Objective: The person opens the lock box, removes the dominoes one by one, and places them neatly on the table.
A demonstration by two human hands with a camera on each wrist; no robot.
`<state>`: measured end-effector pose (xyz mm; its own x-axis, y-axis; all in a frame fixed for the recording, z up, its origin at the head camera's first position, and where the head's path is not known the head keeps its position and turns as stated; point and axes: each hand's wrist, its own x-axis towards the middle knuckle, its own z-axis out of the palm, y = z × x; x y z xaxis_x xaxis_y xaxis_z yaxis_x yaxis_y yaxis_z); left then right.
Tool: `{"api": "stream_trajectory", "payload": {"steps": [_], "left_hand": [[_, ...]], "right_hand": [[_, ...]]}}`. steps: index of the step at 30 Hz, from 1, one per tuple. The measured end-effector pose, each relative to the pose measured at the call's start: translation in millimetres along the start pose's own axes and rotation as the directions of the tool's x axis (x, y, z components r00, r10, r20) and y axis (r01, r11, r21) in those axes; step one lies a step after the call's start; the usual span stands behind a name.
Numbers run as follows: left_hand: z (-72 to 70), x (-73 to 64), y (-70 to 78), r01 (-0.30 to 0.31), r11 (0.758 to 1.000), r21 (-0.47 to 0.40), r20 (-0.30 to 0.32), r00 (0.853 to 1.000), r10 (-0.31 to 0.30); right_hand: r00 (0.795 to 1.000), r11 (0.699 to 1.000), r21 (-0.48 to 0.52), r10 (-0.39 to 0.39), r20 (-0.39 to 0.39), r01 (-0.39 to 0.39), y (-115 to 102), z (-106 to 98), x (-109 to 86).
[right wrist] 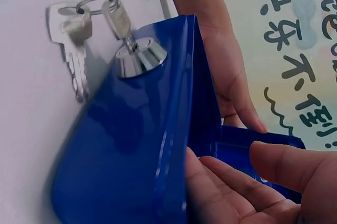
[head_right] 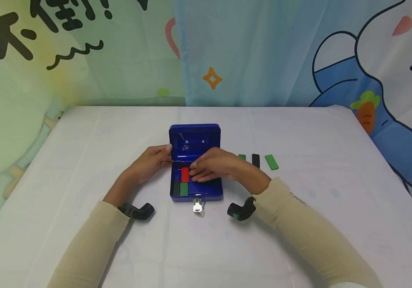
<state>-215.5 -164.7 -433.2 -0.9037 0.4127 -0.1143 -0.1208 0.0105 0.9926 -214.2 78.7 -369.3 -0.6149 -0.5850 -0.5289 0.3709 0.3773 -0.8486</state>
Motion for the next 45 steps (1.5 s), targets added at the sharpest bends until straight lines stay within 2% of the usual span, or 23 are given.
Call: {"api": "stream_trajectory", "payload": {"steps": [8, 15, 18, 24, 28, 33, 37, 39, 42, 45], "left_hand": [[1.1, 0.4, -0.1, 0.004, 1.000, 0.016, -0.002, 1.000, -0.004], [-0.3, -0.9, 0.5, 0.002, 0.998, 0.060, -0.005, 1.000, -0.002], [-1.0, -1.3, 0.6, 0.004, 0.998, 0.058, -0.004, 1.000, -0.004], [-1.9, -2.2, 1.0, 0.003, 0.999, 0.037, -0.001, 1.000, -0.003], [-2.8, -1.7, 0.1, 0.001, 1.000, 0.023, 0.004, 1.000, -0.001], [-2.9, -0.9, -1.2, -0.002, 1.000, 0.016, 0.008, 1.000, 0.002], [-1.6, -1.1, -0.2, 0.000, 1.000, 0.015, 0.009, 1.000, 0.000], [-1.0, -1.4, 0.8, 0.000, 1.000, 0.016, 0.011, 1.000, 0.000], [-0.7, -1.8, 2.2, -0.005, 1.000, 0.020, 0.012, 1.000, 0.005], [-0.1, -1.4, 2.3, -0.001, 1.000, 0.017, 0.009, 1.000, 0.001]], "right_hand": [[0.999, 0.995, 0.093, 0.019, 0.045, -0.023, -2, 6, 4.9], [1.000, 1.000, 0.000, -0.015, 0.020, 0.015, -2, 11, 7.8], [0.999, 1.000, -0.003, -0.023, 0.028, 0.023, -2, 14, 6.8], [0.999, 0.998, 0.063, -0.032, 0.044, 0.029, 1, 18, 4.1], [0.999, 0.993, 0.116, -0.035, 0.027, 0.031, 3, 23, 3.6], [0.999, 0.990, 0.134, -0.038, 0.003, 0.038, 2, 29, 4.0], [0.998, 0.995, 0.084, -0.060, -0.005, 0.060, 1, 31, 4.0], [0.997, 0.997, 0.029, -0.070, -0.010, 0.070, 2, 31, 4.6], [0.996, 0.991, -0.107, -0.083, -0.027, 0.079, 3, 32, 6.9], [0.994, 0.966, -0.242, -0.103, -0.047, 0.089, 3, 34, 11.1]]}}
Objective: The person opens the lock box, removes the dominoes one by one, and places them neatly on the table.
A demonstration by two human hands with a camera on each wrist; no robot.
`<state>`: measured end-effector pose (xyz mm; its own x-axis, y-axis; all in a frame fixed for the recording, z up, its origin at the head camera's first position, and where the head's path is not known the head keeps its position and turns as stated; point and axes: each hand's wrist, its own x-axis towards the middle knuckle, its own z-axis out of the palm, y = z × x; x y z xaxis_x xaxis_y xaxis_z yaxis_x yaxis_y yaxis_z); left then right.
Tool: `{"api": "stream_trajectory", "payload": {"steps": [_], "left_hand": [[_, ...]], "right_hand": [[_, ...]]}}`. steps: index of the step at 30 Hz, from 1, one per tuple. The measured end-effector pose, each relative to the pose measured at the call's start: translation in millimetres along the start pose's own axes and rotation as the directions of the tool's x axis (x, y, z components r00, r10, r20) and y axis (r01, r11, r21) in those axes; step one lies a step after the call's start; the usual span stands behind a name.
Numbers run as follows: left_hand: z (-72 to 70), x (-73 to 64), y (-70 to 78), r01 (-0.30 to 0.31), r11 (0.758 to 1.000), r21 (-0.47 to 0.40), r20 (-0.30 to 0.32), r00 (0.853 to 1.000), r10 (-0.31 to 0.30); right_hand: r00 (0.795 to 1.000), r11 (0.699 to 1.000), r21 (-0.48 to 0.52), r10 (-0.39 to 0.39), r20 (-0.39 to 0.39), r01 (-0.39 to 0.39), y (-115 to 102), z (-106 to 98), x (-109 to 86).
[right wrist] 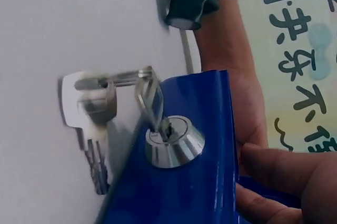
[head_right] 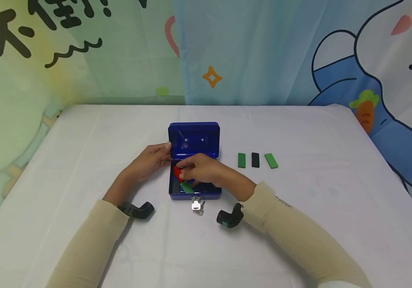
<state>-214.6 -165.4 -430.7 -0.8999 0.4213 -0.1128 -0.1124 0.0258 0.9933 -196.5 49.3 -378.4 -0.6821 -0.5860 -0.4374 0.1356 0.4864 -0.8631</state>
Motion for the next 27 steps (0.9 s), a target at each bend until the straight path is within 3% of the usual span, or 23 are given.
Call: {"api": "stream_trajectory", "payload": {"steps": [6, 12, 27], "left_hand": [[0.1, 0.4, -0.6, 0.005, 1.000, -0.013, 0.004, 1.000, -0.005], [-0.1, -0.6, -0.1, -0.007, 1.000, -0.012, 0.003, 1.000, 0.007], [-1.3, -0.3, 0.7, -0.003, 1.000, -0.003, 0.006, 1.000, 0.003]], "right_hand": [[0.995, 0.988, -0.155, -0.044, -0.088, 0.030, -1, 6, 7.1], [0.980, 0.952, -0.300, -0.117, -0.161, 0.064, -5, 13, 8.6], [0.972, 0.929, -0.345, -0.192, -0.137, 0.135, 2, 9, 4.5]]}}
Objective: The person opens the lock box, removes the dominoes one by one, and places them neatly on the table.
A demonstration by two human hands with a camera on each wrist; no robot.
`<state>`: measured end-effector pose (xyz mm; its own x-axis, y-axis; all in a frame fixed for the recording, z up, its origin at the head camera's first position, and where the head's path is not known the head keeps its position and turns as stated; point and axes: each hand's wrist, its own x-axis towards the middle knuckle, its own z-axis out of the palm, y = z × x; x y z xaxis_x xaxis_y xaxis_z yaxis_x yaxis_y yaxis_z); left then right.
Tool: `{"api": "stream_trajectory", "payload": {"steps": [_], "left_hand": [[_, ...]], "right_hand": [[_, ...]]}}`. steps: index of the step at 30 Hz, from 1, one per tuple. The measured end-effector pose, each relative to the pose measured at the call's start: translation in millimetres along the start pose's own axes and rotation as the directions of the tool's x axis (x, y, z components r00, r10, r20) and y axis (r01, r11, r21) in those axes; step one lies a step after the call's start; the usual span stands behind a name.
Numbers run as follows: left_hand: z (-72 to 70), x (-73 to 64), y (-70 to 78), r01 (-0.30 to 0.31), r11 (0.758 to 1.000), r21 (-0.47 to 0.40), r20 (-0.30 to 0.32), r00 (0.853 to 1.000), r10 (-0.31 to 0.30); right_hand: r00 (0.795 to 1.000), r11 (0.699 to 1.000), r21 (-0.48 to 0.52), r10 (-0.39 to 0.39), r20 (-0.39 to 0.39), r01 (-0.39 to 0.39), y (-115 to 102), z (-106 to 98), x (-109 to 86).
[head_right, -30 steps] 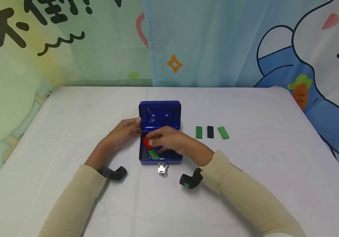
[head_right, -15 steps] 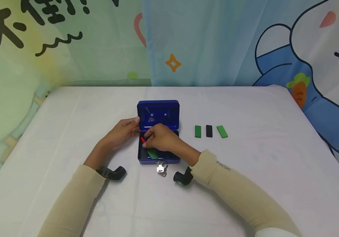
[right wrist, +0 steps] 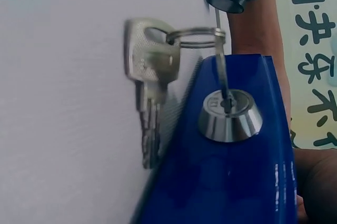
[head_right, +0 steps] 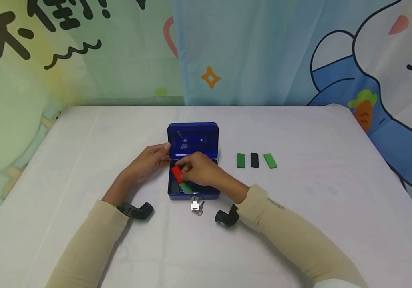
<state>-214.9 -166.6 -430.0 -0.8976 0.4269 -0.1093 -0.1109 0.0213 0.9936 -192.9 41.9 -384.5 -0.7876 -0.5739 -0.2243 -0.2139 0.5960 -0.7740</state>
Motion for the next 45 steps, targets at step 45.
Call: {"api": "stream_trajectory", "payload": {"steps": [45], "left_hand": [[0.7, 0.7, -3.0, -0.001, 1.000, 0.024, -0.015, 1.000, 0.001]], "right_hand": [[0.993, 0.937, 0.349, 0.059, -0.104, -0.019, 26, -46, -29.2]]}}
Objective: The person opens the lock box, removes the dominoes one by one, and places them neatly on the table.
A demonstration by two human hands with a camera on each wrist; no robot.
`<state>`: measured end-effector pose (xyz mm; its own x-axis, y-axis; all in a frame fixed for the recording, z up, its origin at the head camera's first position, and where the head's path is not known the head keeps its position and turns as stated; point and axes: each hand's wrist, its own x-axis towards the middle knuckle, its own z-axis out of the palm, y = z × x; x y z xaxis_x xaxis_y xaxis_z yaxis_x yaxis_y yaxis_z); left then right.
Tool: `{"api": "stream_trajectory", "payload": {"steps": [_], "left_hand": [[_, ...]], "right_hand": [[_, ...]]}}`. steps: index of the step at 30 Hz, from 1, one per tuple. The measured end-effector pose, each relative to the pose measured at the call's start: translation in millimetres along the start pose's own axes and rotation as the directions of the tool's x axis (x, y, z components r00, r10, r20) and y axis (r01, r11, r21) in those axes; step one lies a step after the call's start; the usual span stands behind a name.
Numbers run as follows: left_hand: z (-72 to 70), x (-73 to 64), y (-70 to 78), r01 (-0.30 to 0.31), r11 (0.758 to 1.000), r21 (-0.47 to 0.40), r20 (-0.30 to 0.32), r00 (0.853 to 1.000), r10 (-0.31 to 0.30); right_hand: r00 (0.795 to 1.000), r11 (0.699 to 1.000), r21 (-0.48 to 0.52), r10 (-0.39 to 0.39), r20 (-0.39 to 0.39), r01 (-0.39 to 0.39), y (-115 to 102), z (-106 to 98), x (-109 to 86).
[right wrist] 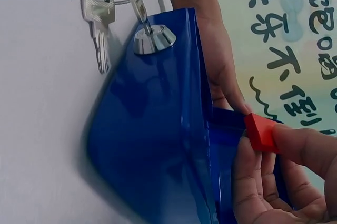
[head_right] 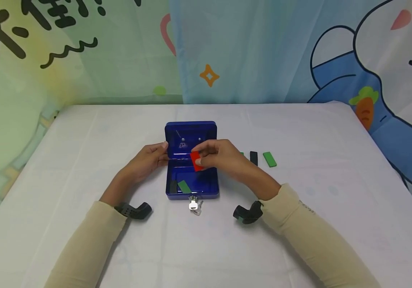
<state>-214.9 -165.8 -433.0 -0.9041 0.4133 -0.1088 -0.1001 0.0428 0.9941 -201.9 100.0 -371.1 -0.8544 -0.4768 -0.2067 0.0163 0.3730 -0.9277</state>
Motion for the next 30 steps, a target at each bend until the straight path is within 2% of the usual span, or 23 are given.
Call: {"api": "stream_trajectory", "payload": {"steps": [5, 9, 19, 23, 30], "left_hand": [[0.4, -0.8, -1.4, -0.001, 1.000, 0.002, 0.007, 1.000, 0.001], [1.3, 0.1, -3.8, -0.001, 1.000, -0.018, 0.015, 1.000, 0.002], [0.0, 0.7, -3.6, -0.008, 1.000, -0.016, 0.010, 1.000, 0.008], [-0.6, 0.1, -1.9, -0.006, 1.000, -0.017, 0.002, 1.000, 0.006], [-0.4, 0.0, -0.8, 0.005, 1.000, -0.003, -0.009, 1.000, -0.005]], "right_hand": [[1.000, 0.998, 0.053, -0.023, 0.011, 0.022, 4, -10, -5.5], [1.000, 0.994, 0.109, 0.006, -0.024, -0.004, 7, -22, -12.6], [0.986, 0.994, 0.064, 0.099, -0.135, -0.091, 11, -55, -29.6], [0.984, 0.990, 0.105, 0.106, -0.143, -0.092, 16, -65, -32.0], [0.980, 0.988, 0.112, 0.127, -0.150, -0.111, 18, -79, -39.2]]}}
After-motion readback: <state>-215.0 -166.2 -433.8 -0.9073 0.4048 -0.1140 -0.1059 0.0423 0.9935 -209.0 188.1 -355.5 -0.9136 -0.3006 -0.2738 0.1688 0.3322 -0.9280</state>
